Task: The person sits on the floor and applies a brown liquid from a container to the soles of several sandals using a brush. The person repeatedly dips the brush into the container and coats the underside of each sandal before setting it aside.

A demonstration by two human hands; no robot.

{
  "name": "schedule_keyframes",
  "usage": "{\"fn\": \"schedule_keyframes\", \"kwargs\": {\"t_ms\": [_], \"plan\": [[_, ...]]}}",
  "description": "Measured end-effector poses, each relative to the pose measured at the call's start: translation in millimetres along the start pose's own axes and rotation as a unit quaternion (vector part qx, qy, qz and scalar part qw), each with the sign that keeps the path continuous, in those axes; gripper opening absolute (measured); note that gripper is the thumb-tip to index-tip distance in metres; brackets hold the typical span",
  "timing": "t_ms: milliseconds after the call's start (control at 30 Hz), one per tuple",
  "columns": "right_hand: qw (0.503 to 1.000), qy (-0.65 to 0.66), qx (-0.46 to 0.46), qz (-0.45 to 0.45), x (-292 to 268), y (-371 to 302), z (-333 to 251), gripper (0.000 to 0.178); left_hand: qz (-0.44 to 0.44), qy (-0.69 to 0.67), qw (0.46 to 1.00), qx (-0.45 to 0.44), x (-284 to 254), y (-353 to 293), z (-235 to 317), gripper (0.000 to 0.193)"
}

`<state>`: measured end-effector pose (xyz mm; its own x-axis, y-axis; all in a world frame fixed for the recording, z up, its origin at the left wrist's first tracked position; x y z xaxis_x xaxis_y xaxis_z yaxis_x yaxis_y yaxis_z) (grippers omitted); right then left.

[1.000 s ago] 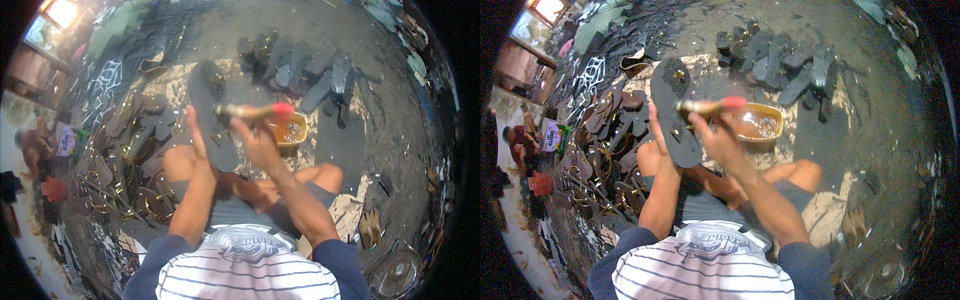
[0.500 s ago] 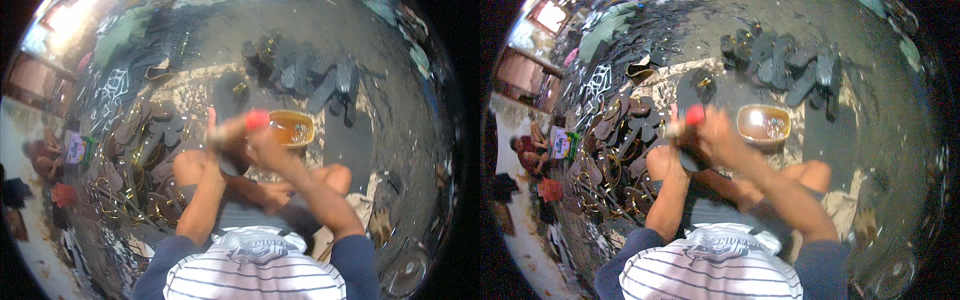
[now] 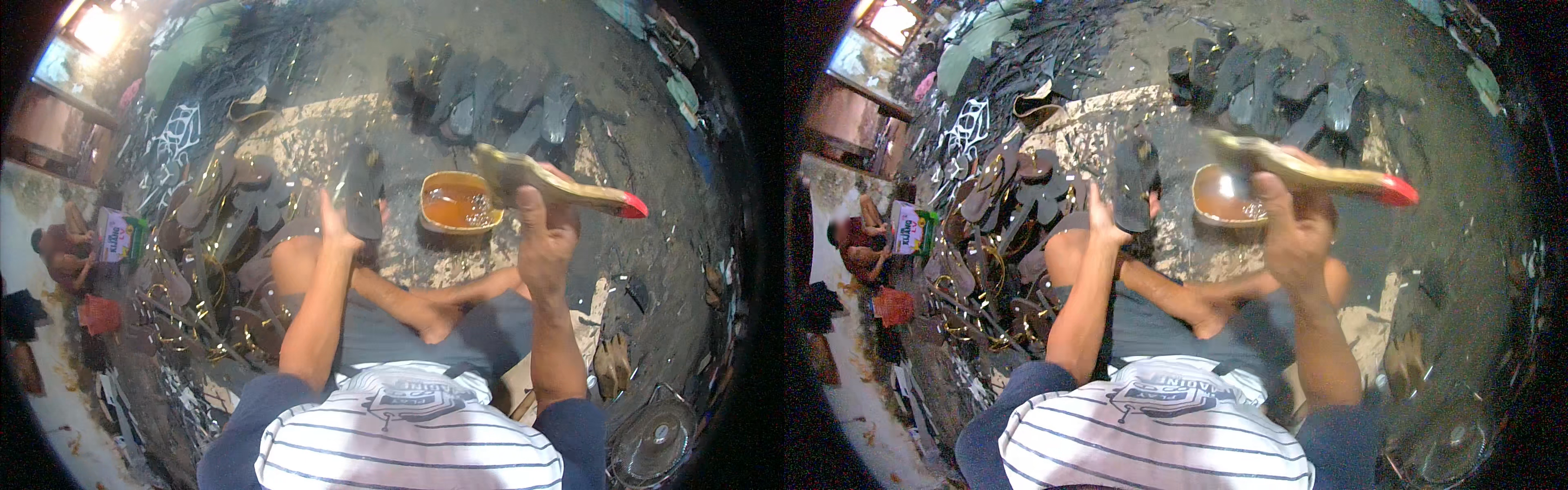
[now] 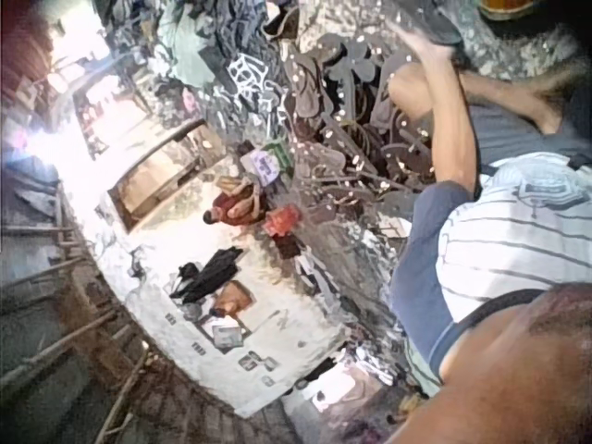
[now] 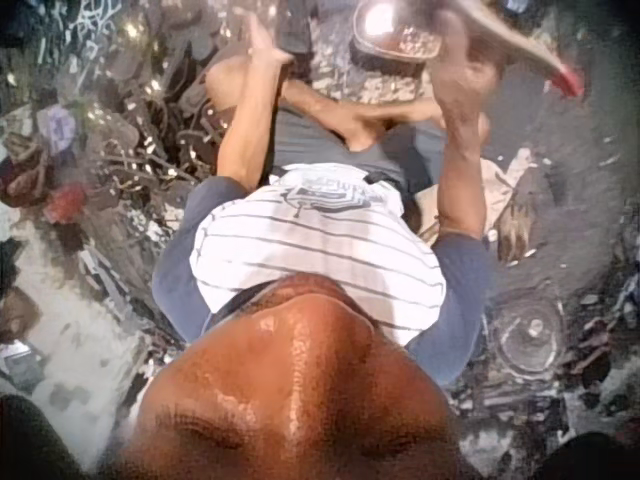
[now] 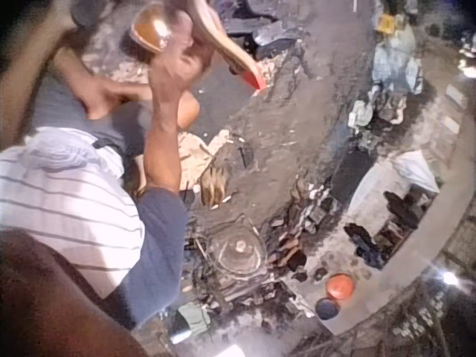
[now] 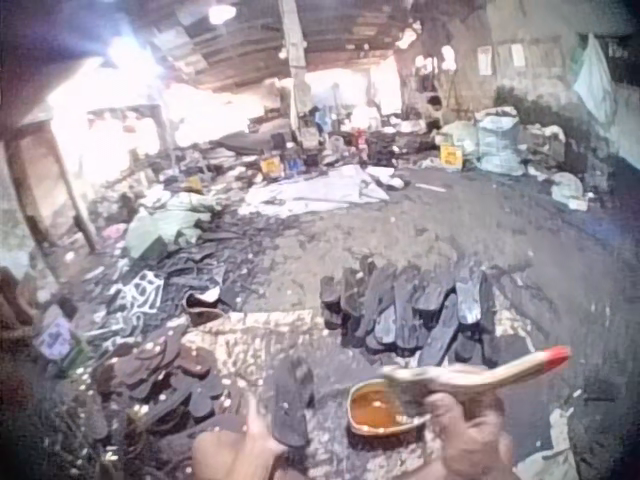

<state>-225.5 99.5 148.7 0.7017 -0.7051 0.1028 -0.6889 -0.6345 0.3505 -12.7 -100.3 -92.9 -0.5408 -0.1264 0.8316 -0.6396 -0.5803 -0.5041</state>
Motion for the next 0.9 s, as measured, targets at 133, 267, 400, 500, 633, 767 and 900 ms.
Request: {"fn": "schedule_keyframes", "kwargs": {"t_ms": [133, 267, 400, 500, 633, 767, 900], "plan": [[0.984, -0.113, 0.102, 0.095, -68, -18, 34, 0.04, 0.078, 0.068, 0.994, 0.03, -22, -36, -15, 0.052], [0.971, -0.089, 0.102, 0.195, -127, -42, 49, 0.049, 0.021, 0.34, 0.94, 0.016, 26, -52, -12, 0.034], [0.954, -0.119, 0.102, 0.257, -168, -60, 27, 0.043, -0.178, 0.336, 0.924, -0.041, 162, 19, -87, 0.032], [0.963, -0.106, 0.067, 0.237, -159, -54, 24, 0.043, -0.22, 0.314, 0.923, -0.028, 226, 117, -129, 0.038], [0.969, -0.089, 0.06, 0.221, -161, -52, 17, 0.045, -0.227, 0.524, 0.821, 0.009, 246, 106, -169, 0.03], [0.929, -0.181, 0.137, 0.291, -165, -60, 60, 0.047, -0.297, 0.598, 0.727, 0.157, 205, 30, -107, 0.035], [0.923, -0.232, 0.198, 0.232, -115, -48, 57, 0.056, -0.148, 0.517, 0.766, 0.351, 120, -56, 54, 0.044]]}}
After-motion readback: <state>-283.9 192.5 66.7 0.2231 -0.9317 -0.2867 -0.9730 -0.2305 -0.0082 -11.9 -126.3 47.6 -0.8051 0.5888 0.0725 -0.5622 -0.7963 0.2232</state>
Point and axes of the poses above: each hand's wrist, its own y-axis towards the middle knuckle, its own x-axis out of the palm, z = x × y, the point moved 7 cm from there along y, towards the middle knuckle, and after that the axes turned 4 degrees about -y, right-handed, at the moved point
